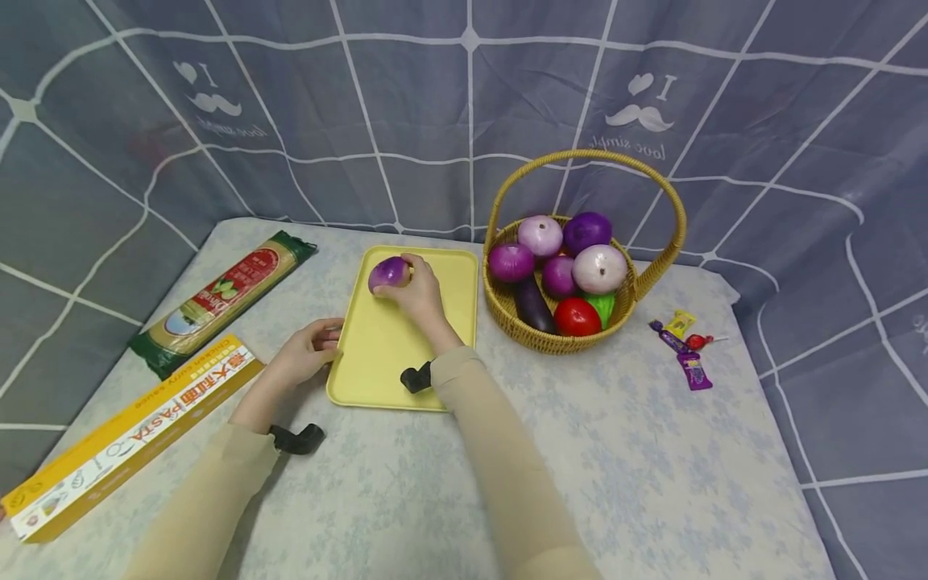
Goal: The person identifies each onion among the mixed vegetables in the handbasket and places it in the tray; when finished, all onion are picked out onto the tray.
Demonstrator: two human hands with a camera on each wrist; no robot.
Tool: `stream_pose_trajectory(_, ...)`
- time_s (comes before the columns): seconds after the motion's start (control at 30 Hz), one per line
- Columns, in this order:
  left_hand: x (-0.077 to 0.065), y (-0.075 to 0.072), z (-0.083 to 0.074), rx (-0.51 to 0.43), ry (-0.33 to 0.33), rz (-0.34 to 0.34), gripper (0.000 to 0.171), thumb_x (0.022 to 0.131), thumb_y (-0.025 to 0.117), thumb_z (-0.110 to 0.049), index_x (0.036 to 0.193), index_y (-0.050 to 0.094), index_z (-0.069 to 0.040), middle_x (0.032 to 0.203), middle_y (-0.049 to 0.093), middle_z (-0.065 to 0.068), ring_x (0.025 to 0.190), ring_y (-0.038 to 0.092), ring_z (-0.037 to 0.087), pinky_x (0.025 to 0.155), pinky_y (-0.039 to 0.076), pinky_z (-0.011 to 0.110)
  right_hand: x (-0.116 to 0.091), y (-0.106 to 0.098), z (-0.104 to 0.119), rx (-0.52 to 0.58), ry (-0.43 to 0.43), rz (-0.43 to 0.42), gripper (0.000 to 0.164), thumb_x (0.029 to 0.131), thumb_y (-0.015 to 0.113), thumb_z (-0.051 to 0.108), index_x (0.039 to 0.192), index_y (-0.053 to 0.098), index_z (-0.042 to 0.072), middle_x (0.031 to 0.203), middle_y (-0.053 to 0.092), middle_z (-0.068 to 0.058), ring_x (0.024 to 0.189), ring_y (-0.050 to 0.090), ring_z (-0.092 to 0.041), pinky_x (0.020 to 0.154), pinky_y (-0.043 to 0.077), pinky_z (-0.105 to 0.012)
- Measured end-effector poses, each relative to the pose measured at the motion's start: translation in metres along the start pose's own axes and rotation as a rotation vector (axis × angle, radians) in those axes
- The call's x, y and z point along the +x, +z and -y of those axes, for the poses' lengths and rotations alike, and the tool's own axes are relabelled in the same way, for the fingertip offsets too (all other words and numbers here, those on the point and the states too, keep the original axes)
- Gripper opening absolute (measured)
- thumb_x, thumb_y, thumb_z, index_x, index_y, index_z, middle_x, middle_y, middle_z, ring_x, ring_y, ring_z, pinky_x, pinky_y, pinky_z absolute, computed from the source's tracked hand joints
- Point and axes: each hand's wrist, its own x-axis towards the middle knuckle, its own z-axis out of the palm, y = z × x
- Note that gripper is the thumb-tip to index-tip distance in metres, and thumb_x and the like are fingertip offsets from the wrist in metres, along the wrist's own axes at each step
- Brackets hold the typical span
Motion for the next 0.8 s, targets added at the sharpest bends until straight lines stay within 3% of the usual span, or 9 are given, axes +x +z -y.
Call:
stream_pose_trajectory(0.33,0.001,0.001,0.003,0.018,0.007,0.004,0.053,0.098,0.052,-0.002,0.149,0.037,0.000,0.134,0.052,0.025,0.117,0.053,0.034,0.089,0.049,0.034,-0.001,0.005,-0.005,-0.092,-0.008,-0.013,0.083,0.082,0.081,0.021,0.150,0.036,0.006,0.154,0.042,-0.013,0.141,0.041,-0.030,0.114,0.037,-0.040)
stream_pose_trajectory(0.63,0.002,0.001,0.003,0.022,0.020,0.012,0.055,0.097,0.053,-0.002,0.150,0.036,0.000,0.135,0.051,0.026,0.118,0.053,0.036,0.091,0.048,0.037,-0.011,-0.010,-0.004,-0.074,-0.016,-0.007,0.082,0.083,0.080,0.022,0.150,0.036,0.004,0.151,0.041,-0.017,0.133,0.050,-0.034,0.108,0.044,-0.041)
stream_pose_trajectory(0.8,0.001,0.000,0.002,0.029,0.003,0.011,0.055,0.098,0.053,-0.004,0.150,0.036,0.000,0.135,0.051,0.025,0.116,0.052,0.033,0.087,0.047,0.032,-0.023,-0.028,0.005,-0.056,-0.050,-0.024,0.067,0.089,0.073,0.023,0.146,0.042,0.005,0.146,0.046,-0.014,0.129,0.053,-0.031,0.104,0.048,-0.039)
